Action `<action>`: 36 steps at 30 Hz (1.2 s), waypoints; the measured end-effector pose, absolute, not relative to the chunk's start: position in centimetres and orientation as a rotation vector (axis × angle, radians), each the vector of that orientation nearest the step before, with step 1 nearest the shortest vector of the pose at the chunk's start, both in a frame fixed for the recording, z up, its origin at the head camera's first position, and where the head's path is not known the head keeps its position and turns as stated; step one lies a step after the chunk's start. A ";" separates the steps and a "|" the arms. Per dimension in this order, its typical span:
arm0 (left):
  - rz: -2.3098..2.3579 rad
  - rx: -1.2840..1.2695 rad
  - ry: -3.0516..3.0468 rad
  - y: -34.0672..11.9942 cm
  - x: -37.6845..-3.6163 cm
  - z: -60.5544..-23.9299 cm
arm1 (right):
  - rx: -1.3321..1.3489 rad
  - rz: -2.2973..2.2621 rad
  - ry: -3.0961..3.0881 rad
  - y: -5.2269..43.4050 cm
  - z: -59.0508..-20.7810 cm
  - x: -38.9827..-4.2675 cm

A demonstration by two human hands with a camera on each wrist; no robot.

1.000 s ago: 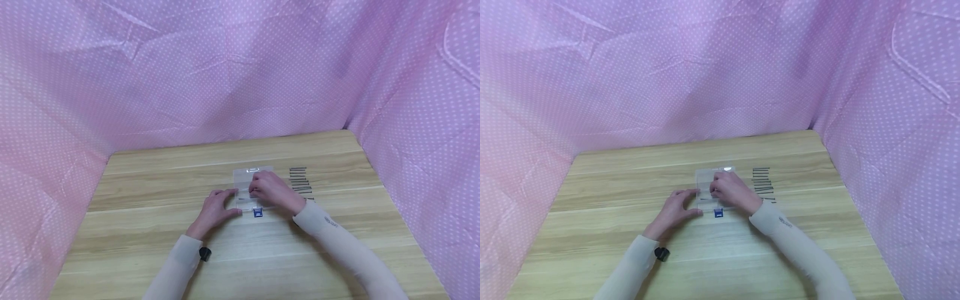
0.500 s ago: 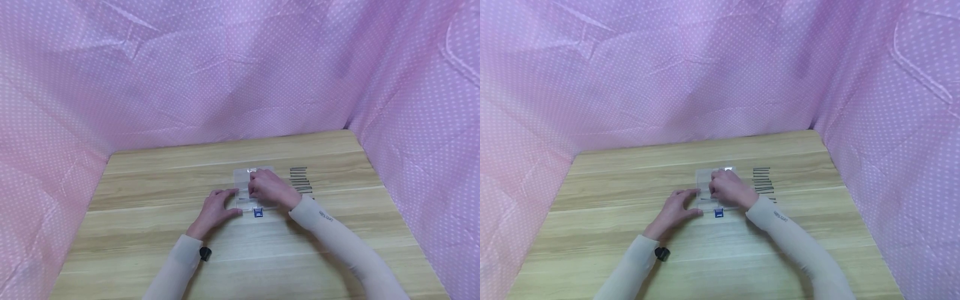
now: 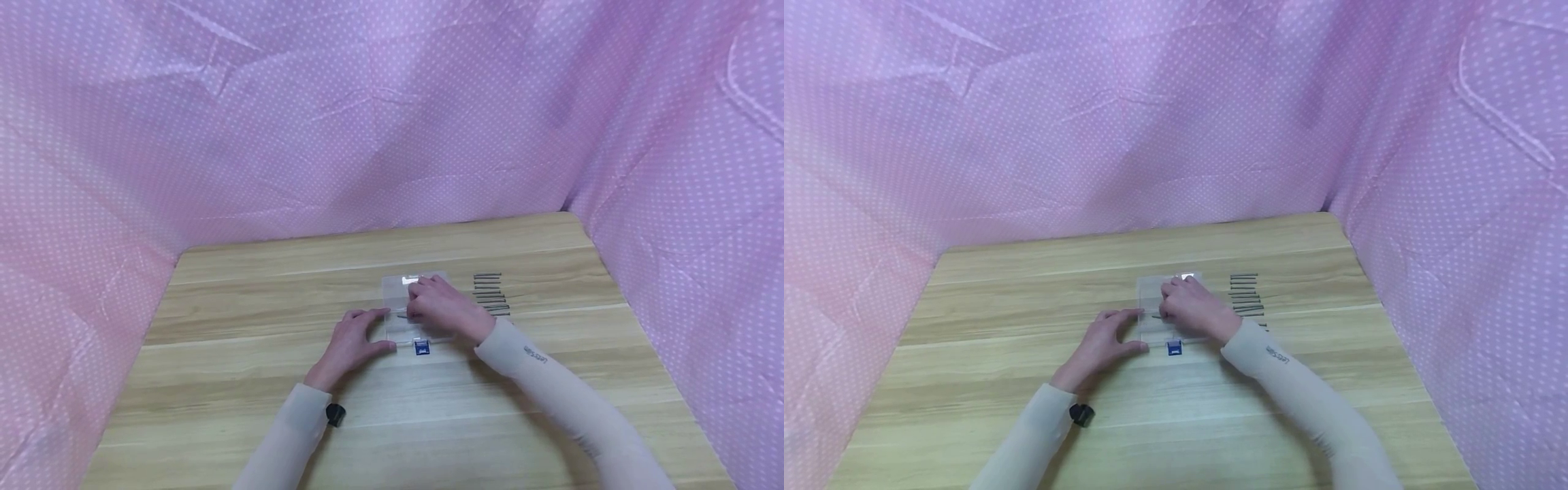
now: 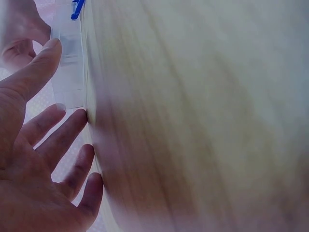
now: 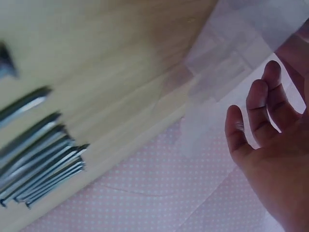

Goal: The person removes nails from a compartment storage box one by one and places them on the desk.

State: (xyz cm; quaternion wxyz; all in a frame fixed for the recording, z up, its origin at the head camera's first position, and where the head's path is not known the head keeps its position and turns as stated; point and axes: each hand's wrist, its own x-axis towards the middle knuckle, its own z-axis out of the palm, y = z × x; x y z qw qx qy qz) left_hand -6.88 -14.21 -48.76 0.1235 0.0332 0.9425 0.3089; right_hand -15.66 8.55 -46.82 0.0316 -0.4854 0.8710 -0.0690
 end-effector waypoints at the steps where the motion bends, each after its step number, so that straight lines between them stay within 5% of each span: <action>1: 0.901 0.102 2.752 -14.2 -6.9 -48.8 | -1.507 -0.212 2.687 8.7 -46.8 -15.7; 36: 0.919 0.140 2.767 -14.2 -6.9 -48.4 | -1.429 -0.372 2.693 11.6 -47.7 -15.3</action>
